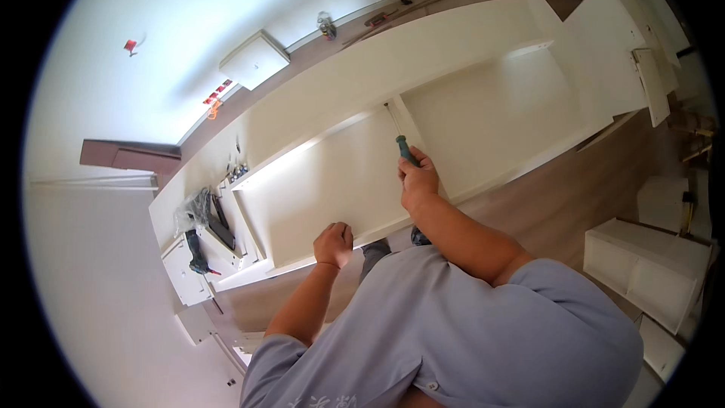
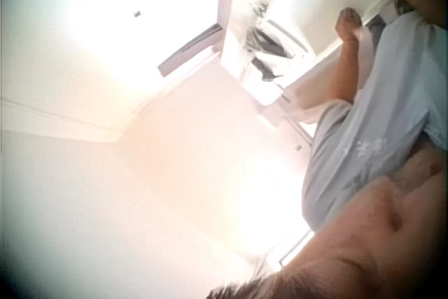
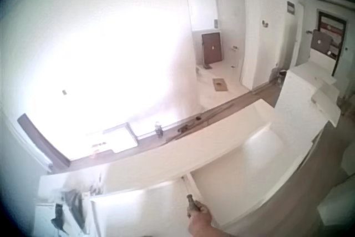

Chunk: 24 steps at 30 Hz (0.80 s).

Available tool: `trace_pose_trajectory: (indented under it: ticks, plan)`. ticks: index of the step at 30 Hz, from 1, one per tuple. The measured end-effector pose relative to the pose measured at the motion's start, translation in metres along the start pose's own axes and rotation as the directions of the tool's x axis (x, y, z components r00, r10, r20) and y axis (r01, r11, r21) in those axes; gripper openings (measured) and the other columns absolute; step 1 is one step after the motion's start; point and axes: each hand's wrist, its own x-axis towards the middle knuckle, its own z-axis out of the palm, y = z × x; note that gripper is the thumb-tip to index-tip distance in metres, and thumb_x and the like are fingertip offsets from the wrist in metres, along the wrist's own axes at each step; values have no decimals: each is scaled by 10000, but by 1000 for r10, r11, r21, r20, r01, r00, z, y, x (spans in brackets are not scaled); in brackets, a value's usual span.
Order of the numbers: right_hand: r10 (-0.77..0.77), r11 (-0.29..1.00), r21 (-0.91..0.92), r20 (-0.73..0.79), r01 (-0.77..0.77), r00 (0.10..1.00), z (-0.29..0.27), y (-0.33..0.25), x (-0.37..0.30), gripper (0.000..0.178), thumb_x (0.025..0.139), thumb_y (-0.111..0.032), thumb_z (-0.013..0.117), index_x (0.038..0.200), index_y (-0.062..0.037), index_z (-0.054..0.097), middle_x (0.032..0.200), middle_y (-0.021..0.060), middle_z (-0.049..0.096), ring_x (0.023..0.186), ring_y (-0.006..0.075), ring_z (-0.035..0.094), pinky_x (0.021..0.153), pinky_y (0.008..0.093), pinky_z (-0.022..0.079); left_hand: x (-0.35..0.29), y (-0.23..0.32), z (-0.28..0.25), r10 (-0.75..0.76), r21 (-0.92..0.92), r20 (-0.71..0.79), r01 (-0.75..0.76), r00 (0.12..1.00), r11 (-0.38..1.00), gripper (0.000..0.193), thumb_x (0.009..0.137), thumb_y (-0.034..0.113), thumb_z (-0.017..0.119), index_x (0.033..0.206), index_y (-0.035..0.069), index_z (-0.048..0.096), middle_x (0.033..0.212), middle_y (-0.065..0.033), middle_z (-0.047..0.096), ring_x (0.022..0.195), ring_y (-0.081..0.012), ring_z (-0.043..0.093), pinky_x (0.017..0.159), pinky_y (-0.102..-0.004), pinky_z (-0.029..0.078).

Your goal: The person joins white furniture boards by hand and then uses a screwdriver to tighten screws into the pre-drilled holes of the unit.

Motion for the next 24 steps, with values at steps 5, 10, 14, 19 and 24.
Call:
trace_pose_trajectory:
  ticks: [5, 10, 14, 19, 24]
  plan:
    - [401, 778, 388, 298, -494, 866, -21, 0, 14, 264, 1092, -317, 560, 1160, -65, 596, 918, 47, 637, 662, 95, 520, 496, 206, 389, -2, -5, 2, -14, 50, 49, 11, 999, 999, 239, 988, 285, 577, 925, 89, 698, 975, -111, 720, 928, -372, 684, 811, -485, 546]
    - [459, 776, 243, 416, -583, 785, -40, 10, 35, 419, 1100, -481, 477, 1023, -82, 580, 878, 38, 628, 563, 101, 454, 454, 218, 349, 2, -3, 0, -10, 70, 68, 5, 998, 998, 244, 992, 290, 567, 935, 92, 698, 979, -115, 720, 934, -380, 683, 821, -488, 546]
    - [352, 930, 54, 166, -365, 921, -22, 16, 39, 439, 1086, -509, 503, 992, -89, 586, 795, 20, 603, 524, 101, 438, 439, 237, 344, 0, -6, 3, -18, 56, 72, 14, 997, 998, 244, 994, 292, 560, 945, 101, 704, 989, -114, 722, 941, -378, 686, 821, -489, 548]
    - [488, 843, 83, 299, -532, 820, -34, 8, 39, 380, 1055, -471, 595, 1057, -91, 598, 900, 34, 650, 581, 111, 508, 467, 248, 399, -1, -5, 3, -19, 49, 55, 17, 998, 999, 232, 990, 285, 562, 951, 108, 708, 989, -110, 725, 942, -374, 690, 816, -494, 549]
    - [20, 816, -570, 184, 91, 983, -19, 17, 41, 332, 1044, -379, 633, 1187, -80, 605, 1030, 58, 679, 651, 107, 562, 505, 258, 448, 3, -7, 2, 19, 40, 30, -20, 999, 999, 228, 987, 282, 568, 944, 104, 703, 964, -113, 725, 914, -374, 691, 795, -500, 548]
